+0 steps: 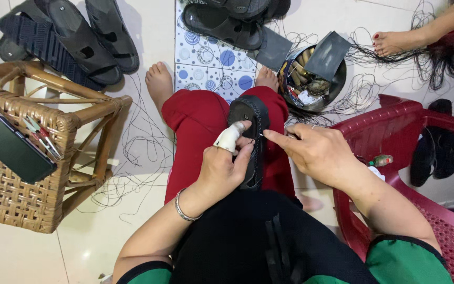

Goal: The person sits on the floor and sews a black slipper using a needle and thread. They repeatedly push the needle through the slipper's sole and pull the thread to stitch it. The person also picks up a small white object from the floor and continues sewing.

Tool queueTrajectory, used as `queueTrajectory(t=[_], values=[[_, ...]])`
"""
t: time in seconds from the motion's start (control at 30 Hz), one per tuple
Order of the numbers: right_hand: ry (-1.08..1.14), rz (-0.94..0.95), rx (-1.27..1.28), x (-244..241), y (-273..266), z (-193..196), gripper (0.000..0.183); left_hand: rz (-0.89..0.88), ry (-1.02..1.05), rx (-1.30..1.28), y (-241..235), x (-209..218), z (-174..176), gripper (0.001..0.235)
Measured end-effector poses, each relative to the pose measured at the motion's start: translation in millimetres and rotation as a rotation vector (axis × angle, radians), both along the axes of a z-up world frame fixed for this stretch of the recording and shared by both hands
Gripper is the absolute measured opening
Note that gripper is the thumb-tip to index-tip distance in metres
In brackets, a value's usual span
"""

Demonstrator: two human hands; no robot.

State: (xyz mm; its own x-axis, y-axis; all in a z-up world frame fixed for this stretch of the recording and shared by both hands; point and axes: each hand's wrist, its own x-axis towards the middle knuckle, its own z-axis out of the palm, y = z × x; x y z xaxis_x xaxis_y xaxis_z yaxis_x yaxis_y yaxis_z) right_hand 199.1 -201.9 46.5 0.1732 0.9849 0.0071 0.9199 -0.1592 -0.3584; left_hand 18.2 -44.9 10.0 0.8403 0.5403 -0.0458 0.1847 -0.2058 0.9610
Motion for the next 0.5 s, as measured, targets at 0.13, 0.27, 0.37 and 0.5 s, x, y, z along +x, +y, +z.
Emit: queueTrajectory(t=[0.13, 0.27, 0.37, 0.5], values=[[-0.174, 0.045, -0.035, -10, 13, 11, 0.027, 0.048, 0.026, -0.22, 0, 0, -17, 0.046], [-0.399, 0.069, -0.115, -20, 27, 12, 0.022, 0.099, 0.042, -0.484, 7, 4, -24, 0.057], [-0.412, 0.08, -0.13, -24, 33, 17, 0.016, 0.105, 0.046, -0.571, 8, 6, -21, 0.062], [-0.42, 0.082, -0.105, -28, 34, -10, 0.013, 0.094, 0.042, -0.59, 8, 8, -20, 0.066]])
